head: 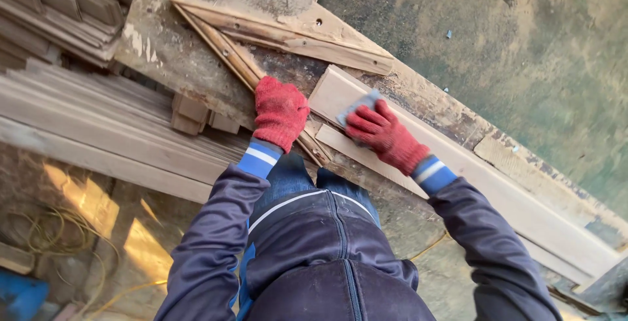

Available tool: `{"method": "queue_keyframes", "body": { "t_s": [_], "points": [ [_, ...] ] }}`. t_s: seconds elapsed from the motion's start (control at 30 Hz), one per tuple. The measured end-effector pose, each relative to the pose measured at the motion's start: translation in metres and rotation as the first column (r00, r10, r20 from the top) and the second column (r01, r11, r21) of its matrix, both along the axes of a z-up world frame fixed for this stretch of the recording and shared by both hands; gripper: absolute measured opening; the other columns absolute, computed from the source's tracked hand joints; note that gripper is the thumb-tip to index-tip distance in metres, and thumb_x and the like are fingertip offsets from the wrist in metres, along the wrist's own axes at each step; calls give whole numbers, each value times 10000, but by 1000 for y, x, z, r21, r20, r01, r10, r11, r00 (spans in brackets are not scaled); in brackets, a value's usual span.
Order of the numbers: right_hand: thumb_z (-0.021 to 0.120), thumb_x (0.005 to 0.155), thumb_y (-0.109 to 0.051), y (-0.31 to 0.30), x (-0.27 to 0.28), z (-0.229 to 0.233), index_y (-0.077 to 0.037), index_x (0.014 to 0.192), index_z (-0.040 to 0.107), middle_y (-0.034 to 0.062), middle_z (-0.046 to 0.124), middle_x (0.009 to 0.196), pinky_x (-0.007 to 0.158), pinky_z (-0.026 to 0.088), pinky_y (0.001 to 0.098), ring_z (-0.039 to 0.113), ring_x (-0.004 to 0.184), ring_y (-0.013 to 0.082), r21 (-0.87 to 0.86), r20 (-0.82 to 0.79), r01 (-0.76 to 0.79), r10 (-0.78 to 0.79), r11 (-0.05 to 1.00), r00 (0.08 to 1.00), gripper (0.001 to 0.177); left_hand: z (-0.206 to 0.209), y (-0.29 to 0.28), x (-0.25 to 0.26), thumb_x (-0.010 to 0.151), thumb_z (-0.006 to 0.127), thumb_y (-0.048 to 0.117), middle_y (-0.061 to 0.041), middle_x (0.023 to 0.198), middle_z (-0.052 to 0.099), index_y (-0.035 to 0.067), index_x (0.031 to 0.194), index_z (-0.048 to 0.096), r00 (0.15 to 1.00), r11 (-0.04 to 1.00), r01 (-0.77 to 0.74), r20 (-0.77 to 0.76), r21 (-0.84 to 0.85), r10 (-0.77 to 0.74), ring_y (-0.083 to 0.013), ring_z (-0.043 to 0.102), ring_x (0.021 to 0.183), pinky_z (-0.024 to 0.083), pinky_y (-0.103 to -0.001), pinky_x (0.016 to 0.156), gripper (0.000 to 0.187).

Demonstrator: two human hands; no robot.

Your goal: Sanding a long piece of wood molding by hand with sandpaper.

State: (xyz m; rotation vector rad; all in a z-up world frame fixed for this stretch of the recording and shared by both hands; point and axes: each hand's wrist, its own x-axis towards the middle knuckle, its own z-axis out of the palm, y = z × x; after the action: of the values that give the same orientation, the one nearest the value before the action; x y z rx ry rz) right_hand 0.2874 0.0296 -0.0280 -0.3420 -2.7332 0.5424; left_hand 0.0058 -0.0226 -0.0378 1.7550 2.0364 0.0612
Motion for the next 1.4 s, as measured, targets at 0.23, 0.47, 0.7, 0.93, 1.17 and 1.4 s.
{"method": "queue_keyframes", "body": {
  "t_s": [0.23,0.47,0.7,0.93,1.17,1.4],
  "points": [
    [391,1096,-251,23,-62,-8,-162,1238,682,108,677,1315,1031,413,598,611,1207,363,53,-107,-112,117,992,987,336,-10,-9,4,785,810,361,-67,770,745,259,776,814,998,1000,29,-56,12,-28,-283,692,962,418,-450,1105,103],
    [276,1018,-79,28,20,-2,-173,1282,668,117,672,1317,1020,423,589,609,1194,370,65,16,-204,203,977,979,481,-63,-24,7,916,650,242,-54,810,691,245,1017,629,780,964,-222,620,146,86,-241,661,802,497,-395,801,103],
    [328,1039,-48,35,-80,-9,-158,1228,683,93,700,1264,1027,446,573,628,1142,337,178,-134,-192,217,965,967,417,-7,-4,3,836,773,420,-25,869,778,303,877,826,994,993,32,-100,-114,-43,-193,702,1038,249,-423,1235,134],
    [454,985,-112,3,25,19,-201,1204,732,79,711,1264,1080,438,564,633,1192,340,84,-25,23,-21,996,999,365,-14,-5,1,840,770,428,-15,868,766,313,843,807,999,989,18,-45,-148,-25,-184,689,1047,226,-385,1240,121],
    [639,970,-89,-109,153,-35,-138,1353,694,155,597,1480,1243,230,530,486,1412,390,17,137,822,-816,569,562,390,-13,-15,2,805,773,445,-1,759,699,317,738,741,999,996,-16,-29,-92,13,-197,656,942,282,-375,1173,148],
    [295,1082,-438,-67,-41,-48,-135,1290,687,183,639,1346,1222,261,566,534,1326,419,-90,-90,624,-630,776,771,538,-3,-14,-3,770,776,462,12,650,632,321,634,675,998,997,-1,-63,-72,-3,-210,624,838,339,-366,1105,220]
  ]
}}
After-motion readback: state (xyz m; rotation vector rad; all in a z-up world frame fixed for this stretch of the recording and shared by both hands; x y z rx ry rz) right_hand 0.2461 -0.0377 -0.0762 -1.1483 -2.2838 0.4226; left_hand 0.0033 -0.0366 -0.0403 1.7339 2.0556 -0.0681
